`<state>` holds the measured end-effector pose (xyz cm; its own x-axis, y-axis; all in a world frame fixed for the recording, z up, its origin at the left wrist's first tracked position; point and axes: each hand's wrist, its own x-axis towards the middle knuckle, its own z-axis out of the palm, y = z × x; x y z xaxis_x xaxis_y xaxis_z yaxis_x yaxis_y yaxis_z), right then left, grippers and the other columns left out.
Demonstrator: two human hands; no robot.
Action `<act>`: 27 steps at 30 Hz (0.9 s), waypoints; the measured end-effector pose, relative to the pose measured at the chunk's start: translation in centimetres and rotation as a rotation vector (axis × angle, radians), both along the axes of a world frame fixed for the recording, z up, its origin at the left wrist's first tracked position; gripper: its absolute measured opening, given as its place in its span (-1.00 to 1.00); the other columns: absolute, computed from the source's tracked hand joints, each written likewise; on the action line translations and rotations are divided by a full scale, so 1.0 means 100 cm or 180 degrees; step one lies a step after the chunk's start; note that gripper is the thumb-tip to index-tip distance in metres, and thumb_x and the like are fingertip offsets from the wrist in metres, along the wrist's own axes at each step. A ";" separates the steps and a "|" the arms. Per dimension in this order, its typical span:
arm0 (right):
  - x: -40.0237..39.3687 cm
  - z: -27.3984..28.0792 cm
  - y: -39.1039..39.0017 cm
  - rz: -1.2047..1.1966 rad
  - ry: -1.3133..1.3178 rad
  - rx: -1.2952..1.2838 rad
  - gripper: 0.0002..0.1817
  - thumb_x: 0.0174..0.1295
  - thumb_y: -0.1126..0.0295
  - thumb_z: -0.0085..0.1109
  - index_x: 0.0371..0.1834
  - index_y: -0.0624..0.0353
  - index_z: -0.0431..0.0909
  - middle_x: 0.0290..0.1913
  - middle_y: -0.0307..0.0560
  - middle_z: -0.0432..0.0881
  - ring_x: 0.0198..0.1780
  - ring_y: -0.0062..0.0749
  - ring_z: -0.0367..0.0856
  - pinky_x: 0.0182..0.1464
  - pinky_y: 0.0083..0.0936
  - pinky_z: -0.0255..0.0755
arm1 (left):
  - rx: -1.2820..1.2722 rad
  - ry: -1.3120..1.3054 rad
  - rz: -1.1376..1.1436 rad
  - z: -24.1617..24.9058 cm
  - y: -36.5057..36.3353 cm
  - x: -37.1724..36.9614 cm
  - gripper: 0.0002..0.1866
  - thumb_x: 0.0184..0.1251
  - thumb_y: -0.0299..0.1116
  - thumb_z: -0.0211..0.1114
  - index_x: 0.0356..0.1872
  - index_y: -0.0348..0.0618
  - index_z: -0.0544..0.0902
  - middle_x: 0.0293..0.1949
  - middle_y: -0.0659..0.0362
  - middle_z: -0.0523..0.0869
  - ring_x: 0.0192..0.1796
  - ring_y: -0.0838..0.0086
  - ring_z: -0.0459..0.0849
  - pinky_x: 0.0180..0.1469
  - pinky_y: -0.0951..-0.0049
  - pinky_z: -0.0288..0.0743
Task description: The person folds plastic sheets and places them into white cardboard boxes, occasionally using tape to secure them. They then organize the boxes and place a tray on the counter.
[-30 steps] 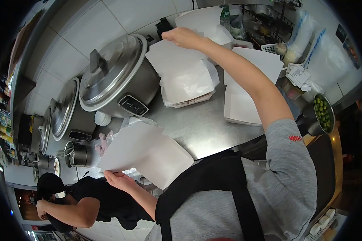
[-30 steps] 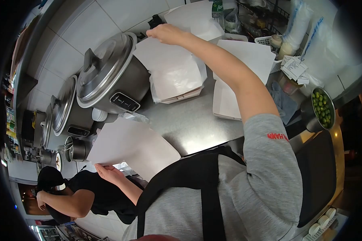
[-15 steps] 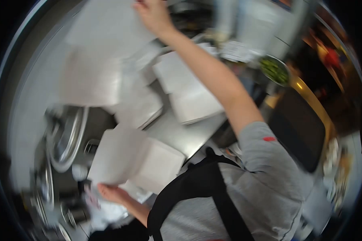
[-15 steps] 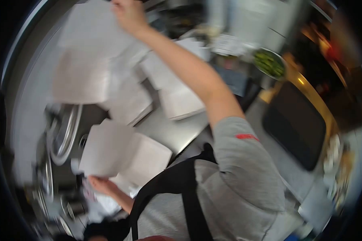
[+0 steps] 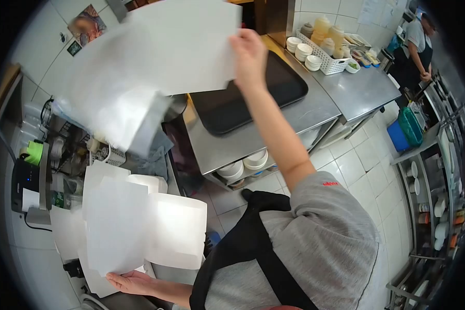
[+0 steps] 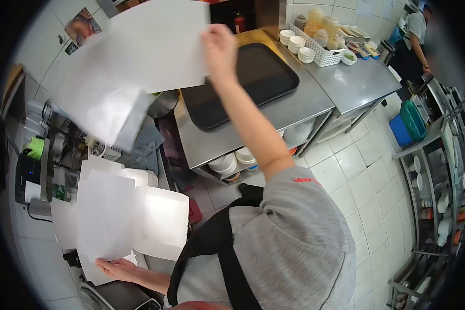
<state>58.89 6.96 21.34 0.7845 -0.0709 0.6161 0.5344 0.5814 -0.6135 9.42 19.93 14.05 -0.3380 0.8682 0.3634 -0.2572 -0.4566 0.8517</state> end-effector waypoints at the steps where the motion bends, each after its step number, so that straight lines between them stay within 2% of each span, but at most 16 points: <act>1: 0.013 -0.008 -0.031 -0.0193 0.0169 -0.0093 -0.91 0.15 0.50 0.17 -0.29 0.23 0.51 -0.44 -0.36 0.47 -0.38 -0.73 0.39 -0.36 -0.72 0.28 | 0.0067 0.0092 -0.0169 0.000 0.000 0.003 -0.60 0.45 -0.17 0.02 -0.03 -0.39 0.48 -0.03 0.05 0.57 -0.04 0.46 0.54 0.03 0.51 0.43; 3: 0.026 -0.019 -0.090 -0.0793 0.0295 -0.0389 -0.86 0.18 0.48 0.15 -0.21 0.25 0.50 -0.34 -0.29 0.50 -0.29 -0.65 0.42 -0.25 -0.67 0.32 | 0.0045 0.0164 -0.0141 0.009 -0.009 0.025 -0.60 0.47 -0.15 -0.02 -0.05 -0.39 0.48 -0.04 0.03 0.57 -0.04 0.43 0.54 0.04 0.46 0.41; 4: 0.045 -0.033 -0.121 -0.0901 0.0414 -0.0590 -0.87 0.19 0.49 0.13 -0.22 0.26 0.50 -0.36 -0.29 0.50 -0.31 -0.64 0.43 -0.25 -0.65 0.34 | -0.0063 0.0084 -0.0383 0.002 -0.006 0.028 -0.59 0.46 -0.16 -0.02 -0.01 -0.38 0.47 -0.02 0.02 0.56 -0.01 0.40 0.54 0.07 0.42 0.42; 5: 0.064 -0.050 -0.147 -0.1350 0.0244 -0.0723 -0.89 0.21 0.48 0.12 -0.24 0.27 0.50 -0.36 -0.27 0.54 -0.31 -0.65 0.45 -0.25 -0.66 0.34 | -0.0166 0.0009 -0.0631 -0.004 -0.003 0.033 -0.58 0.46 -0.17 -0.02 0.04 -0.38 0.45 0.01 0.01 0.56 0.02 0.37 0.54 0.10 0.38 0.42; 7: 0.076 -0.060 -0.193 -0.0775 0.0495 -0.0558 -0.90 0.23 0.49 0.10 -0.24 0.26 0.49 -0.35 -0.24 0.58 -0.32 -0.66 0.48 -0.23 -0.66 0.35 | -0.0529 -0.0312 -0.0826 -0.012 -0.008 0.068 -0.61 0.48 -0.22 -0.08 0.08 -0.37 0.42 0.05 -0.02 0.53 0.07 0.33 0.51 0.15 0.37 0.38; 9: 0.098 -0.080 -0.219 -0.0703 0.0579 -0.0427 -0.90 0.23 0.49 0.10 -0.24 0.26 0.48 -0.34 -0.22 0.60 -0.31 -0.65 0.50 -0.22 -0.67 0.35 | -0.0645 -0.0635 -0.1113 -0.039 -0.003 0.110 -0.59 0.48 -0.24 -0.07 0.14 -0.38 0.36 0.11 -0.02 0.50 0.13 0.29 0.48 0.19 0.31 0.36; 10: 0.110 -0.088 -0.231 -0.0657 0.0649 -0.0328 -0.90 0.24 0.48 0.10 -0.23 0.26 0.48 -0.32 -0.20 0.62 -0.30 -0.65 0.51 -0.20 -0.67 0.36 | -0.0661 -0.0765 -0.1498 -0.041 -0.009 0.139 -0.59 0.47 -0.24 -0.06 0.15 -0.38 0.35 0.12 -0.02 0.49 0.13 0.29 0.48 0.20 0.28 0.36; 14: 0.136 -0.097 -0.286 -0.0740 0.0924 -0.0369 -0.87 0.23 0.46 0.12 -0.22 0.28 0.47 -0.30 -0.14 0.64 -0.29 -0.60 0.53 -0.17 -0.67 0.37 | -0.0697 -0.0914 -0.2566 -0.055 -0.014 0.247 -0.57 0.46 -0.23 -0.03 0.17 -0.36 0.33 0.14 0.00 0.48 0.16 0.27 0.46 0.23 0.22 0.34; 17: 0.138 -0.091 -0.346 -0.0966 0.0880 -0.0547 -0.85 0.23 0.44 0.12 -0.20 0.29 0.48 -0.29 -0.13 0.64 -0.29 -0.59 0.54 -0.17 -0.67 0.37 | -0.0792 -0.1129 -0.3022 -0.049 -0.009 0.314 -0.56 0.46 -0.21 -0.03 0.19 -0.34 0.33 0.16 0.01 0.47 0.17 0.26 0.46 0.24 0.20 0.33; 19: 0.137 -0.089 -0.394 -0.1079 0.0903 -0.0640 -0.84 0.24 0.44 0.12 -0.19 0.29 0.48 -0.29 -0.12 0.64 -0.29 -0.59 0.54 -0.17 -0.67 0.37 | -0.0863 -0.1142 -0.3100 -0.048 -0.006 0.357 -0.54 0.46 -0.20 -0.03 0.20 -0.35 0.32 0.17 0.01 0.46 0.19 0.25 0.45 0.25 0.19 0.33; 21: 0.131 -0.090 -0.439 -0.1170 0.0910 -0.0745 -0.83 0.24 0.43 0.12 -0.19 0.29 0.49 -0.29 -0.12 0.64 -0.29 -0.58 0.54 -0.17 -0.67 0.37 | -0.1138 -0.1258 -0.3009 -0.046 -0.004 0.395 -0.54 0.49 -0.18 -0.13 0.24 -0.29 0.29 0.23 0.02 0.41 0.25 0.23 0.40 0.31 0.15 0.27; 23: 0.117 -0.096 -0.483 -0.1419 0.1060 -0.0837 -0.84 0.23 0.44 0.12 -0.19 0.29 0.48 -0.29 -0.12 0.64 -0.29 -0.59 0.53 -0.19 -0.66 0.37 | -0.1190 -0.1293 -0.3113 -0.053 0.003 0.433 -0.51 0.47 -0.15 -0.08 0.22 -0.34 0.30 0.20 0.00 0.44 0.22 0.21 0.43 0.28 0.18 0.29; 27: 0.071 -0.118 -0.571 -0.1905 0.1227 -0.0801 -0.84 0.24 0.45 0.12 -0.18 0.28 0.48 -0.25 -0.08 0.64 -0.25 -0.56 0.56 -0.14 -0.65 0.39 | -0.1420 -0.1139 -0.3280 -0.069 0.003 0.509 -0.49 0.50 -0.11 -0.18 0.26 -0.31 0.26 0.24 0.02 0.39 0.25 0.20 0.40 0.29 0.17 0.30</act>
<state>66.01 -50.17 9.56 0.8195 -0.4461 0.3598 0.4356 0.0767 -0.8969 60.31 20.23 7.10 0.5763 0.8171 -0.0146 -0.5873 0.4265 0.6879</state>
